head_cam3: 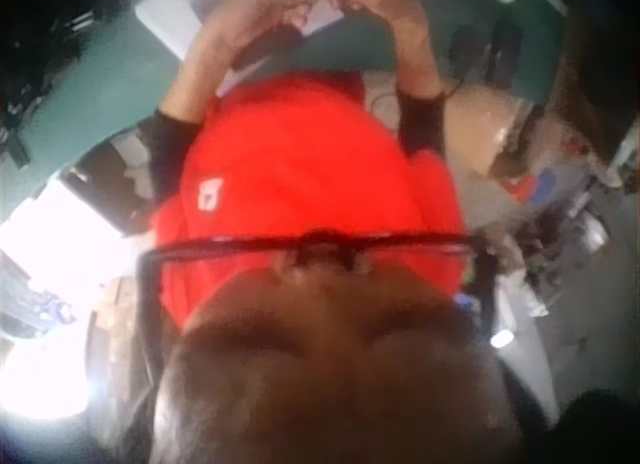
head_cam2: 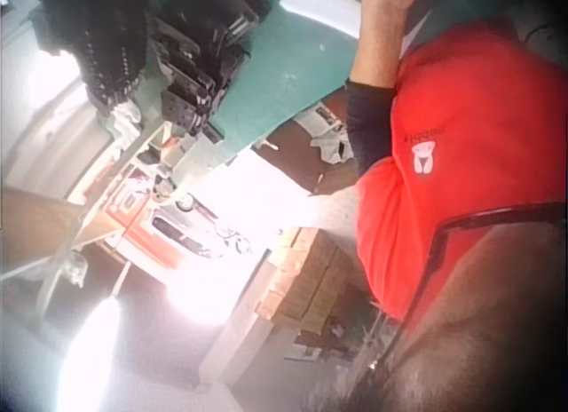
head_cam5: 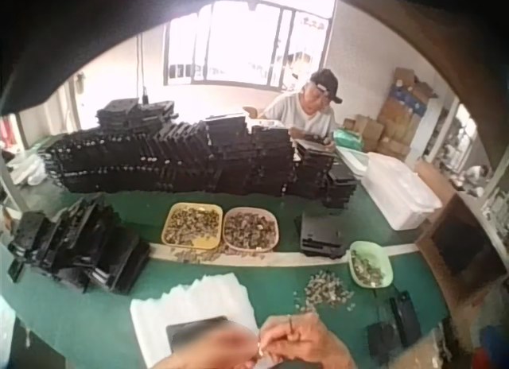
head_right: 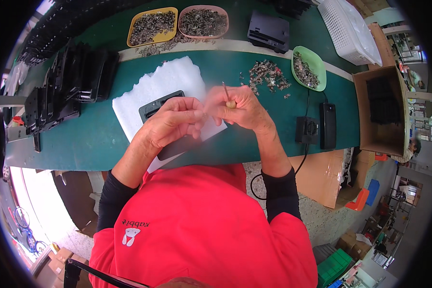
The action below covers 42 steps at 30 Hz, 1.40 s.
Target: The person uses a screwdriver to fasten screws into black rectangular electronic components placed on a white foam sheet. They repeatedly pick up screws from a nearby tray, align them with the screw holes on the device, and tighten them. The person handles multiple identical components one by one, moving the finished units to a stack on the left side of the table.
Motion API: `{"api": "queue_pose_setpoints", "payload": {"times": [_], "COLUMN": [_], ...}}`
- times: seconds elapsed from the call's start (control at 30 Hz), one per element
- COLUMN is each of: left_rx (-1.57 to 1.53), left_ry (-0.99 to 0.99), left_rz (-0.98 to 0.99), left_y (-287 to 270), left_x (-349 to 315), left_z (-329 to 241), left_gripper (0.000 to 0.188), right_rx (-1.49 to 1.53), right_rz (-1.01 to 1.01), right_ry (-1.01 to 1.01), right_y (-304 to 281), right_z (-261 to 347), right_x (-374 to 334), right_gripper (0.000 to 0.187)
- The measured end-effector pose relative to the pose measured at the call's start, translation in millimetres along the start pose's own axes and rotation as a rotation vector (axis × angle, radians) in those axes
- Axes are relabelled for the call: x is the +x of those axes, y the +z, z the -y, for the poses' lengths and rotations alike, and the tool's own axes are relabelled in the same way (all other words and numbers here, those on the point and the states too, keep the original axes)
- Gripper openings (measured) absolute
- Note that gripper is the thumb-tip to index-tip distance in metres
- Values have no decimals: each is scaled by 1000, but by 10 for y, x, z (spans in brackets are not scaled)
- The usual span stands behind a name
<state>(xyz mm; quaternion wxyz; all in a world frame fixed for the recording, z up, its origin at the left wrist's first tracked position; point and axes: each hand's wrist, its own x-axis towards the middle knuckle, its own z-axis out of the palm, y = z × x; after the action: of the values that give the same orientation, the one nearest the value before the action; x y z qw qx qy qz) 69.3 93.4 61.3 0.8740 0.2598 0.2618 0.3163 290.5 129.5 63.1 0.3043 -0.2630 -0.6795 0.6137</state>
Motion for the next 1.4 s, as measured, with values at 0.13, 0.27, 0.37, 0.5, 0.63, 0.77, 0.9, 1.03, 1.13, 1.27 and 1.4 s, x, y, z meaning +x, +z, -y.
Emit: {"api": "queue_pose_setpoints", "payload": {"times": [0.13,0.27,0.37,0.5,0.63,0.77,0.9,1.03,1.13,1.27,1.4], "left_rx": [-38,45,134,75,49,203,222,297,499,722,891], "left_ry": [-45,-54,-60,-71,-39,49,80,135,223,404,533], "left_rz": [11,-37,-32,-60,-104,-217,-259,-337,-438,-518,-591], "left_y": [80,80,58,111,106,177,192,237,267,223,260], "left_x": [-23,-38,-31,-9,29,42,28,-1,-11,3,2], "left_z": [37,87,68,75,91,70,100,118,155,259,312], "left_gripper": [14,16,17,15,12,12,11,9,10,9,8], "right_rx": [68,68,146,215,137,193,308,475,597,535,452], "right_rz": [68,77,119,136,51,-17,-59,-216,-263,-267,-267], "right_ry": [5,18,102,136,147,158,171,223,244,236,237], "right_y": [-66,-30,-83,-148,-169,-142,-81,118,154,210,242], "right_z": [-22,23,-14,-72,-89,-109,-177,-193,-251,-188,-147], "right_x": [-49,-46,-71,-69,-60,-60,-61,-60,-79,-54,-42], "right_gripper": [6,7,7,7,5,5,9,11,11,9,9]}}
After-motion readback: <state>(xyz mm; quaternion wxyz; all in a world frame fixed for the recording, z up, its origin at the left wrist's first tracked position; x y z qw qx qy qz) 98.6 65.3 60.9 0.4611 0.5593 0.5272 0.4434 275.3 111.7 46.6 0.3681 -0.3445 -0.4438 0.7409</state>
